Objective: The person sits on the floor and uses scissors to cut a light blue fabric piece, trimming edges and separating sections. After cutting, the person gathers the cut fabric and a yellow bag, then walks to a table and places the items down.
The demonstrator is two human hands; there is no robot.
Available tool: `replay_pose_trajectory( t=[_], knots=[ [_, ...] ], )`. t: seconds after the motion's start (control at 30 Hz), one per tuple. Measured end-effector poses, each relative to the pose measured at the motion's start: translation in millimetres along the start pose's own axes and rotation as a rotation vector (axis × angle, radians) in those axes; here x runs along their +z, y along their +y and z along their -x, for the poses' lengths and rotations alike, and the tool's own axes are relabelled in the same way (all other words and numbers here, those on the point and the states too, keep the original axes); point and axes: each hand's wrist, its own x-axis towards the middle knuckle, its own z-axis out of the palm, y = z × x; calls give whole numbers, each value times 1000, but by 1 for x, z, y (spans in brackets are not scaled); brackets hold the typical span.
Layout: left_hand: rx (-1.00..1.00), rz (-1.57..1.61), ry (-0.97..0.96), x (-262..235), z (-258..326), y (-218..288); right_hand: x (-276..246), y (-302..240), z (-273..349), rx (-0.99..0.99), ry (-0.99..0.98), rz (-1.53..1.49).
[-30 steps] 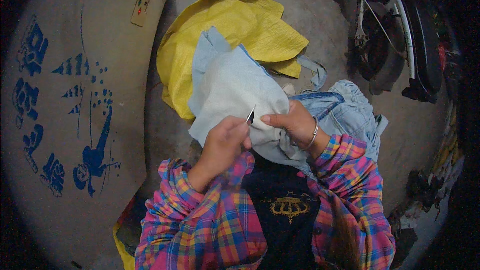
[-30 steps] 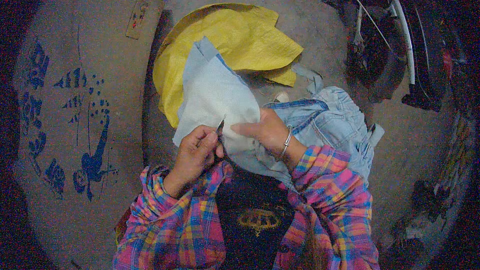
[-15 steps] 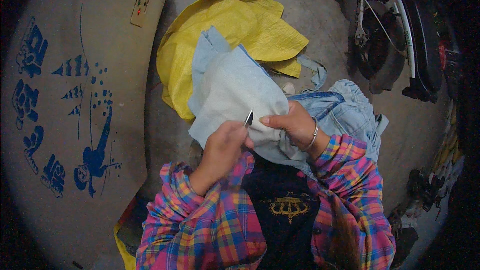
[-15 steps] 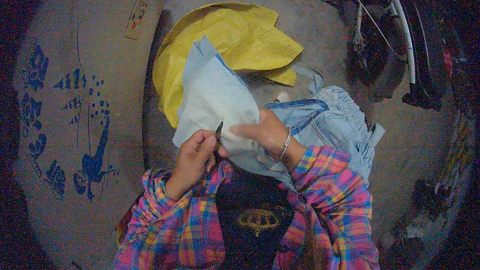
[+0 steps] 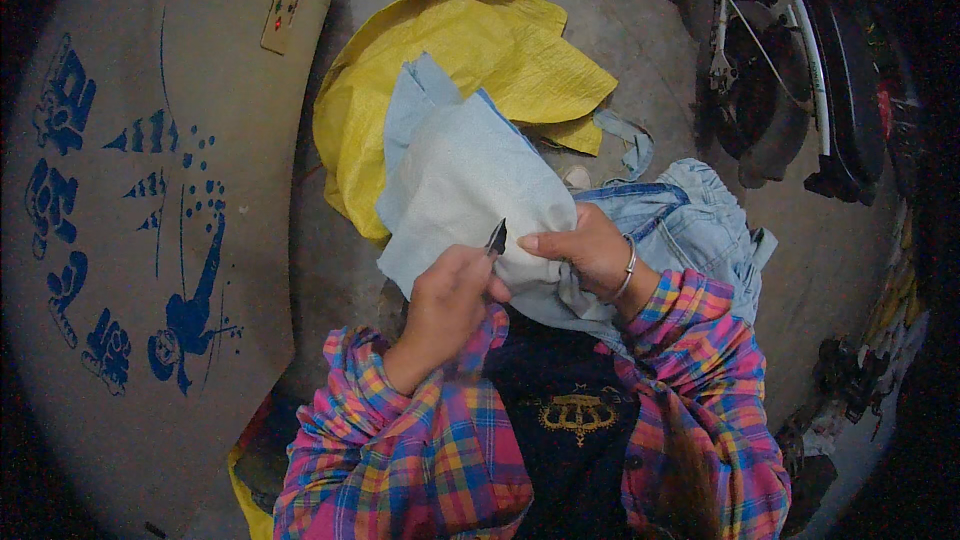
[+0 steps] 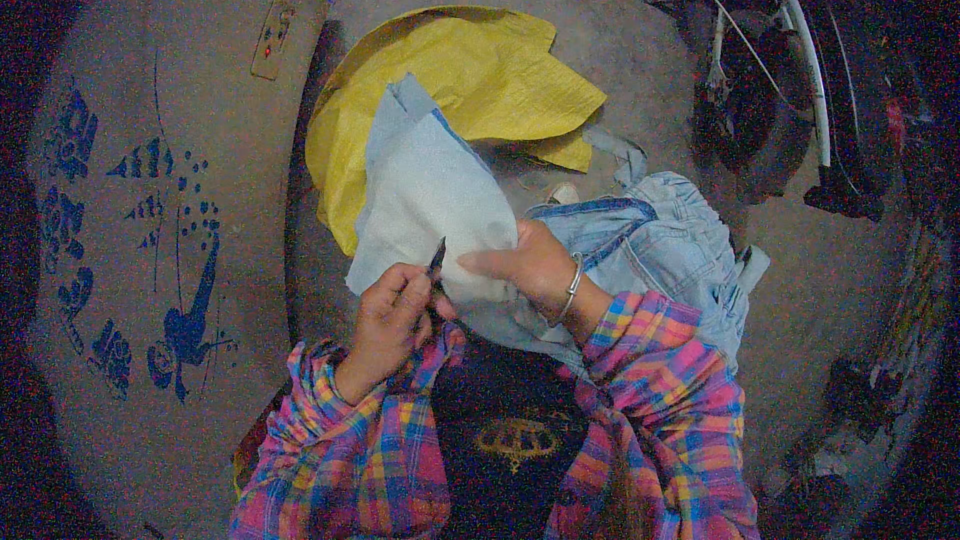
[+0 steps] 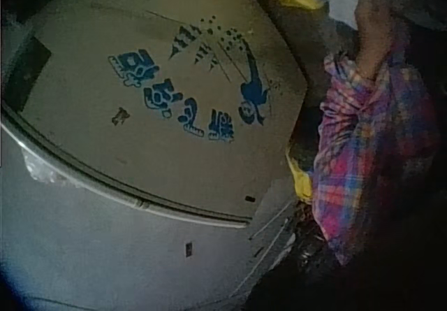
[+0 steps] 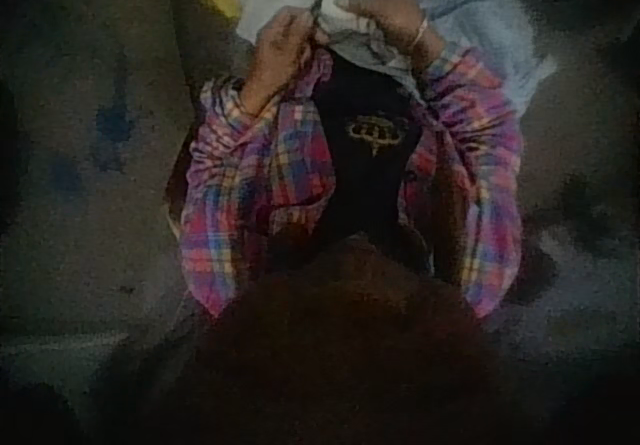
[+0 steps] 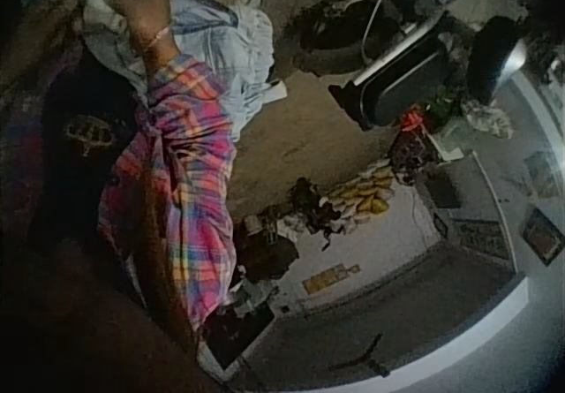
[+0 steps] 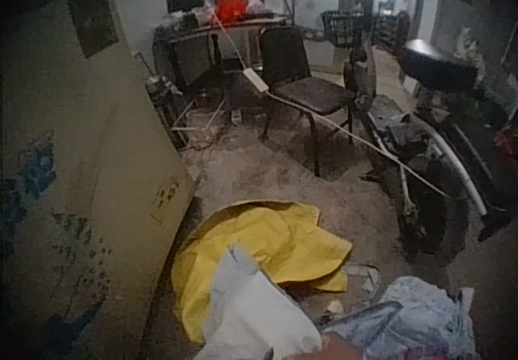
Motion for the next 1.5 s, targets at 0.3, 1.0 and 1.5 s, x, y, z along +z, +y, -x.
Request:
replay_pose_trajectory(
  t=[0.3, 1.0, 1.5],
  knots=[
    [-71, 11, -26, -5, 4, 8, 1, 0, 0, -23, -12, -1],
    [-17, -40, -16, -4, -5, 8, 1, -1, 3, -31, -22, 73],
    [-30, -7, -91, -11, -5, 9, -8, -22, -12, -126, -34, -286]
  ],
)
